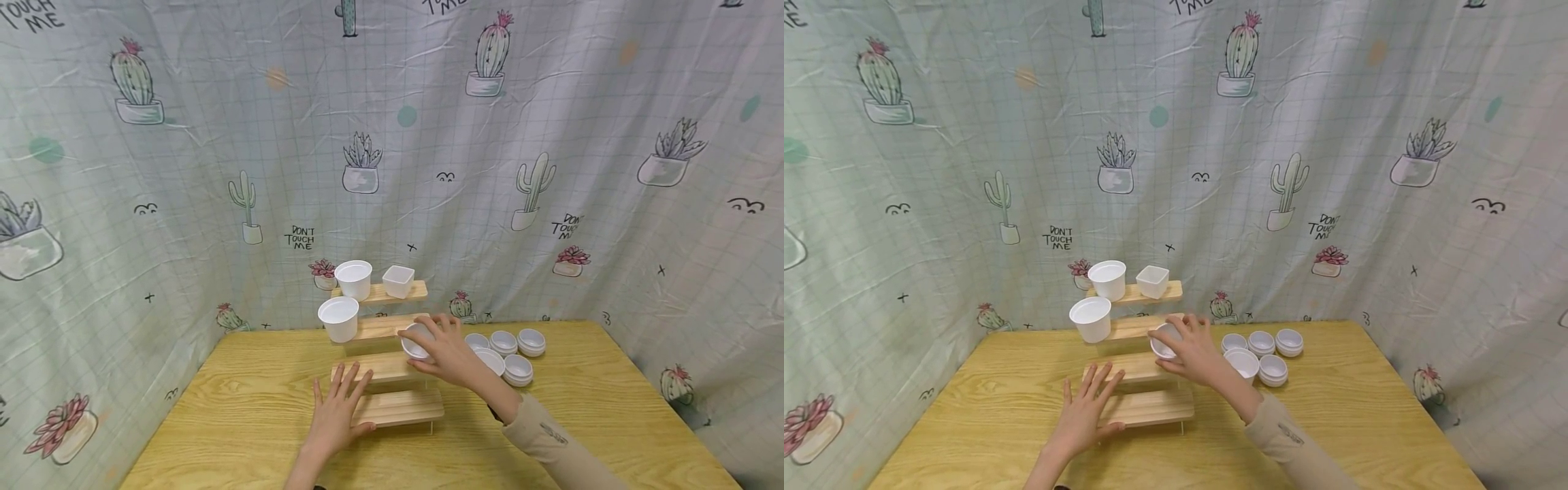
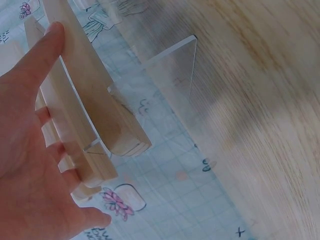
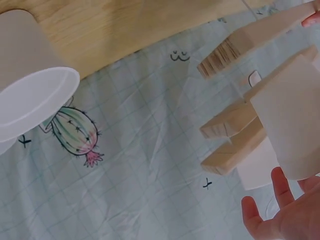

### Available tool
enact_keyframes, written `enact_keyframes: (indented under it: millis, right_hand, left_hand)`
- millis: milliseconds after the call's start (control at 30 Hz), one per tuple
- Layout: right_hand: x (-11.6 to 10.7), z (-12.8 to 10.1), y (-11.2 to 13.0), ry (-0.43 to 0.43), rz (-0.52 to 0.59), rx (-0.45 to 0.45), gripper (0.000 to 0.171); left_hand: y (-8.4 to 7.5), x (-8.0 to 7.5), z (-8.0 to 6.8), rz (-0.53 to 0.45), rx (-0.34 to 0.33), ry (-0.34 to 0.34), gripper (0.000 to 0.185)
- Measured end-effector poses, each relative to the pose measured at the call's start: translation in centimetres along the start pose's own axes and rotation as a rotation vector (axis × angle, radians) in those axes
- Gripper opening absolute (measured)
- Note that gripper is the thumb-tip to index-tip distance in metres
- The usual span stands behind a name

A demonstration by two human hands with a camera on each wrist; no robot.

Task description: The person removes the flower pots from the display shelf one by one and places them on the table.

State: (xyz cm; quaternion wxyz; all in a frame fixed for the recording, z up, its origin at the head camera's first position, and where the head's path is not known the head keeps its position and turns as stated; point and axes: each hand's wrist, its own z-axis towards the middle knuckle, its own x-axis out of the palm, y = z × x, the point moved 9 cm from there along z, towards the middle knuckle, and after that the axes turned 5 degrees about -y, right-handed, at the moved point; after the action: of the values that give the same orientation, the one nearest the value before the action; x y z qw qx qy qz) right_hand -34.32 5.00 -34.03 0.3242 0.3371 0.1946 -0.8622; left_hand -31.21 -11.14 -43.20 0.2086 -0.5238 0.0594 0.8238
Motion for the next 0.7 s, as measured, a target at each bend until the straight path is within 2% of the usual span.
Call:
enact_keyframes:
  millis: [267, 533, 700]
  right_hand:
    - [-0.9, -1.4, -0.3, -0.033, 0.02, 0.012, 0.046]
    - [-1.1, -3.6, -1.3, 0.022, -0.008, 0.056, 0.048]
    - [-1.7, -4.9, -1.8, 0.02, -0.024, 0.058, 0.049]
  left_hand:
    - [0.2, 0.2, 0.1, 0.009, -0.002, 0.007, 0.089]
    - [0.2, 0.4, 0.1, 0.001, -0.004, 0.01, 0.09]
    - [0.2, 0.3, 0.0, 0.0, -0.002, 0.0, 0.09]
